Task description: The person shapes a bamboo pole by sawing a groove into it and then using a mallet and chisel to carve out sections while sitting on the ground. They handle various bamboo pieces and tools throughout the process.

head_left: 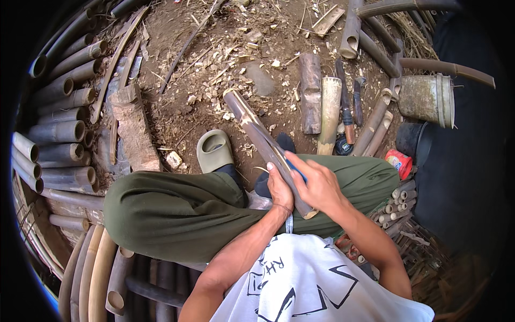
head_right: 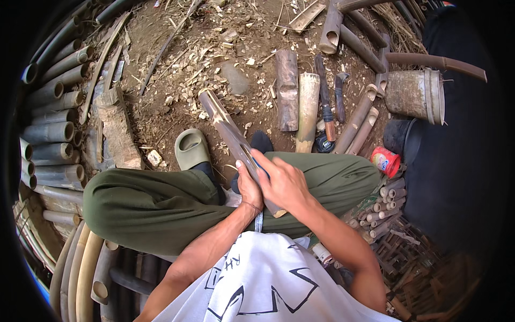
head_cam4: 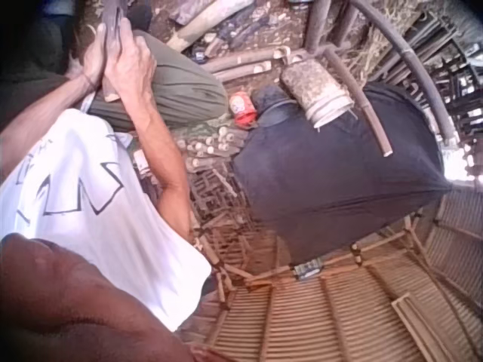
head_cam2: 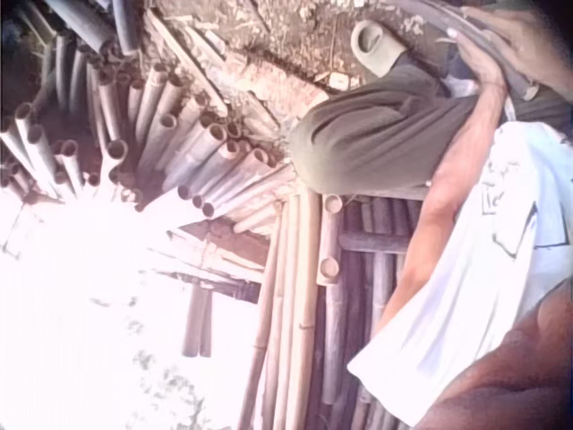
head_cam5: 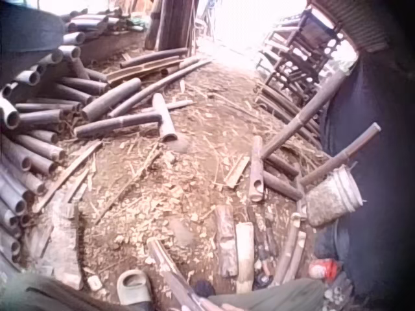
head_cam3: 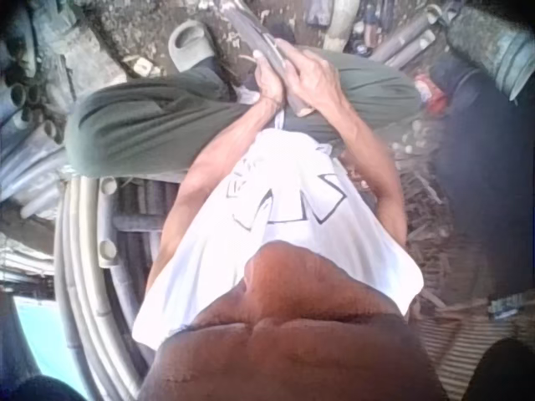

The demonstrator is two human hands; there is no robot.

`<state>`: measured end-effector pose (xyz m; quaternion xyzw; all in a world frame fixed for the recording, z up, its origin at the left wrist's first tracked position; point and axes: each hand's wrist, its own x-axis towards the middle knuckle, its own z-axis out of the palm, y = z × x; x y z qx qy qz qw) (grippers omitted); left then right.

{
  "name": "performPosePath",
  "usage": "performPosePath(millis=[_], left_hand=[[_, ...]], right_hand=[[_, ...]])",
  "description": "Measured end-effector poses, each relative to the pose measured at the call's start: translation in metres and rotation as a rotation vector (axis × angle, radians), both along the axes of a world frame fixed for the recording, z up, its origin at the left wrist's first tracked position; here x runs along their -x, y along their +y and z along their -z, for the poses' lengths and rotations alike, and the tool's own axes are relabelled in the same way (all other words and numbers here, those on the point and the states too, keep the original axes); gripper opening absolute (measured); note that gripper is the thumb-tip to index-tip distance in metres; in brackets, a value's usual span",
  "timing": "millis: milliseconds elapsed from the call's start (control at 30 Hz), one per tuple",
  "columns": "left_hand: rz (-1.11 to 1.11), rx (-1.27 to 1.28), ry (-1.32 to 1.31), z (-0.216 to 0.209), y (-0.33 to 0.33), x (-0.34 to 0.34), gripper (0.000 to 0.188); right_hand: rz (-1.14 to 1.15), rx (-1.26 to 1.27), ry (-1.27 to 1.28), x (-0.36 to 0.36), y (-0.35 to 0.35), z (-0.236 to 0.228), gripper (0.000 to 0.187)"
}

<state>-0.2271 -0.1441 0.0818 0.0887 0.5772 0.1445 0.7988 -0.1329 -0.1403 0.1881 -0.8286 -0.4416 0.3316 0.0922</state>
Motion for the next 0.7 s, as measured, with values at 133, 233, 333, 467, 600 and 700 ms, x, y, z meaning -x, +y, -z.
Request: performPosePath(millis=[133, 233, 333, 467, 600, 700], left_hand=[[0.048, 0.042, 0.0, 0.011, -0.007, 0.005, 0.068], [0.055, -0.01, 0.022, -0.001, -0.002, 0.003, 0.066], [0.06, -0.042, 0.03, -0.005, 0.003, 0.001, 0.068], [0.079, -0.011, 0.053, 0.001, 0.003, 0.0, 0.068], [0.118, -0.034, 0.027, 0.002, -0.005, 0.004, 0.068], [0.098, -0.065, 0.004, 0.003, -0.001, 0.006, 0.07]], right_hand=[[0.03, 0.149, 0.071, 0.004, -0.034, -0.059, 0.043], [0.047, 0.051, 0.033, 0.01, -0.027, -0.031, 0.044], [-0.002, -0.015, -0.048, 0.004, 0.009, 0.014, 0.045], [0.002, 0.071, 0.005, 0.0, -0.003, -0.016, 0.043], [-0.013, -0.015, -0.075, 0.004, 0.011, 0.019, 0.045], [-0.009, 0.001, -0.052, 0.0, 0.019, 0.019, 0.043]])
